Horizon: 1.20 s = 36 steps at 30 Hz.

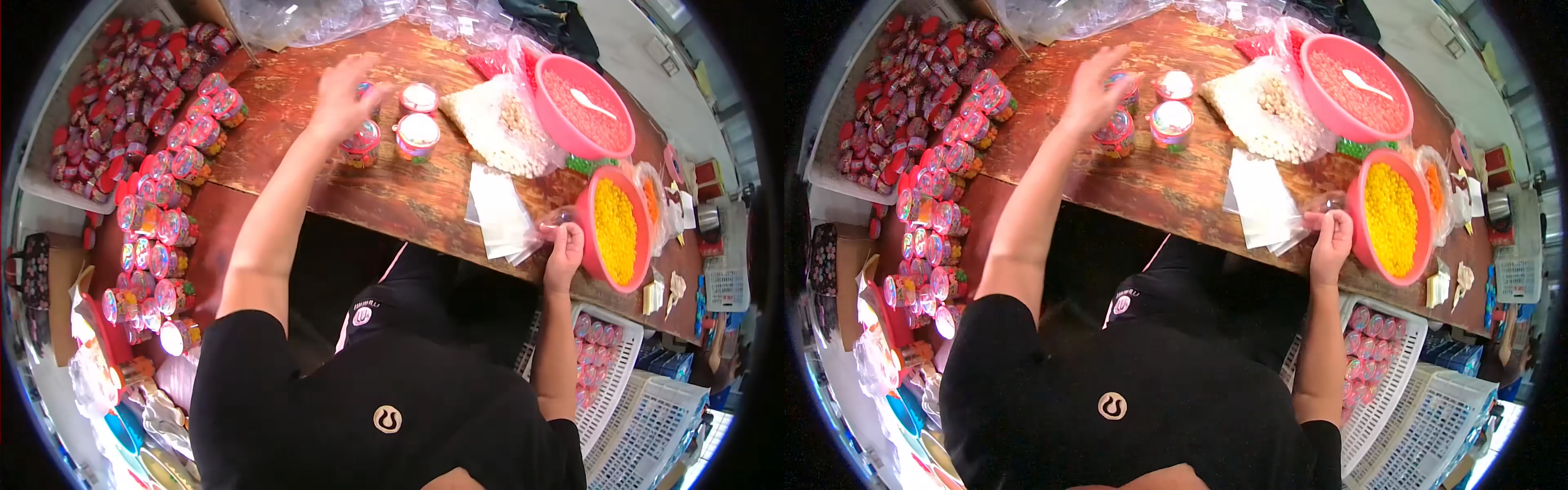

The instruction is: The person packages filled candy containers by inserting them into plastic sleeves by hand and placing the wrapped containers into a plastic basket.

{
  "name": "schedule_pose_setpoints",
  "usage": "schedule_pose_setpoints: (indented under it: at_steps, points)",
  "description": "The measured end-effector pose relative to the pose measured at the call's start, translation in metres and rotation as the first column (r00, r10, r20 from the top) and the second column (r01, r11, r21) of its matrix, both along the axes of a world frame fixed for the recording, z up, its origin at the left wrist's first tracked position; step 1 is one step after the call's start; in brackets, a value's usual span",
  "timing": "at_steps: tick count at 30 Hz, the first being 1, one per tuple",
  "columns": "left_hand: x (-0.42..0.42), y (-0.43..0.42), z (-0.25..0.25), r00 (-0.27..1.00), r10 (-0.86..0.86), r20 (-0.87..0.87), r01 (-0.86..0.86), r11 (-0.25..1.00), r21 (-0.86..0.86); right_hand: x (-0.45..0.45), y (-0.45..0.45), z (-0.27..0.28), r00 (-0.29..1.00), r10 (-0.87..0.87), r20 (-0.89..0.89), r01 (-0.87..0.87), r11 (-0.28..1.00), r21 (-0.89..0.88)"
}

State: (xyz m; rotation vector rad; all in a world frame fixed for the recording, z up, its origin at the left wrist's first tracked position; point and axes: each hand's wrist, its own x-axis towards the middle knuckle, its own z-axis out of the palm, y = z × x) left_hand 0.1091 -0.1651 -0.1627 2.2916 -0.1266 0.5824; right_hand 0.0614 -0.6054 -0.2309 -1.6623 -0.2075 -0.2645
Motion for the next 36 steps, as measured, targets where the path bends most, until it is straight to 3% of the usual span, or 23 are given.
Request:
schedule_pose_setpoints:
  at_steps: [1, 2, 3, 7, 8, 11, 13, 15, 17, 18, 19, 21, 23, 26, 28, 31, 33, 35, 36]
  points:
    - [-0.011, 0.002, 0.005, 0.995, 0.076, 0.059, -0.044, 0.902, -0.429, 0.001, -0.002, -0.002, 1.0, -0.028, -0.013, 0.029, 0.999, 0.041]
    - [-0.03, 0.006, 0.005, 0.977, 0.207, 0.054, -0.165, 0.89, -0.425, -0.001, 0.0, 0.001, 0.999, -0.031, -0.015, 0.032, 0.998, 0.051]
    - [-0.049, 0.007, -0.003, 0.977, 0.204, 0.057, -0.163, 0.894, -0.417, -0.004, 0.003, 0.008, 0.999, -0.042, -0.031, 0.046, 0.99, 0.131]
    - [-0.084, 0.001, -0.055, 0.953, 0.21, -0.218, -0.228, 0.972, -0.062, -0.019, 0.014, 0.029, 0.992, 0.018, -0.121, 0.017, 0.959, 0.282]
    - [-0.086, -0.011, -0.06, 0.94, 0.29, -0.182, -0.296, 0.955, -0.01, -0.024, 0.022, 0.035, 0.988, 0.053, -0.143, -0.005, 0.949, 0.316]
    - [-0.073, -0.026, -0.06, 0.914, 0.366, -0.175, -0.39, 0.911, -0.131, -0.028, 0.028, 0.041, 0.963, 0.142, -0.229, -0.064, 0.946, 0.317]
    - [-0.072, -0.03, -0.063, 0.968, 0.234, -0.092, -0.249, 0.832, -0.495, -0.03, 0.034, 0.051, 0.935, 0.28, -0.217, -0.19, 0.914, 0.359]
    - [-0.078, -0.03, -0.063, 0.992, 0.123, -0.032, -0.118, 0.796, -0.593, -0.036, 0.044, 0.066, 0.892, 0.392, -0.225, -0.28, 0.87, 0.407]
    - [-0.099, -0.058, -0.037, 0.984, -0.148, 0.095, 0.149, 0.412, -0.899, -0.041, 0.044, 0.074, 0.851, 0.459, -0.255, -0.306, 0.828, 0.471]
    - [-0.105, -0.067, -0.038, 0.952, -0.243, 0.186, 0.261, 0.329, -0.907, -0.043, 0.042, 0.072, 0.839, 0.458, -0.295, -0.283, 0.829, 0.481]
    - [-0.112, -0.08, -0.03, 0.944, -0.276, 0.181, 0.267, 0.318, -0.909, -0.042, 0.041, 0.072, 0.823, 0.463, -0.328, -0.269, 0.827, 0.494]
    - [-0.127, -0.109, -0.012, 0.819, -0.523, 0.237, 0.274, -0.007, -0.962, -0.045, 0.038, 0.076, 0.831, 0.457, -0.316, -0.288, 0.842, 0.457]
    - [-0.137, -0.136, -0.003, 0.789, -0.579, 0.204, 0.215, -0.051, -0.975, -0.047, 0.035, 0.078, 0.821, 0.439, -0.366, -0.311, 0.88, 0.358]
    - [-0.138, -0.156, -0.011, 0.684, -0.694, 0.224, 0.193, -0.124, -0.973, -0.054, 0.031, 0.088, 0.791, 0.505, -0.345, -0.335, 0.83, 0.446]
    - [-0.139, -0.164, -0.015, 0.669, -0.719, 0.19, 0.188, -0.083, -0.979, -0.059, 0.028, 0.098, 0.74, 0.586, -0.33, -0.356, 0.759, 0.546]
    - [-0.144, -0.175, -0.011, 0.646, -0.754, 0.119, 0.146, -0.03, -0.989, -0.061, 0.019, 0.1, 0.72, 0.593, -0.36, -0.369, 0.767, 0.525]
    - [-0.146, -0.182, -0.009, 0.621, -0.779, 0.09, 0.146, 0.001, -0.989, -0.065, 0.02, 0.108, 0.705, 0.648, -0.29, -0.405, 0.703, 0.585]
    - [-0.147, -0.184, -0.007, 0.614, -0.784, 0.087, 0.101, -0.031, -0.994, -0.065, 0.018, 0.109, 0.699, 0.653, -0.291, -0.596, 0.757, 0.267]
    - [-0.146, -0.184, -0.01, 0.588, -0.803, 0.095, 0.13, -0.022, -0.991, -0.067, 0.021, 0.11, 0.72, 0.652, -0.237, -0.605, 0.757, 0.247]
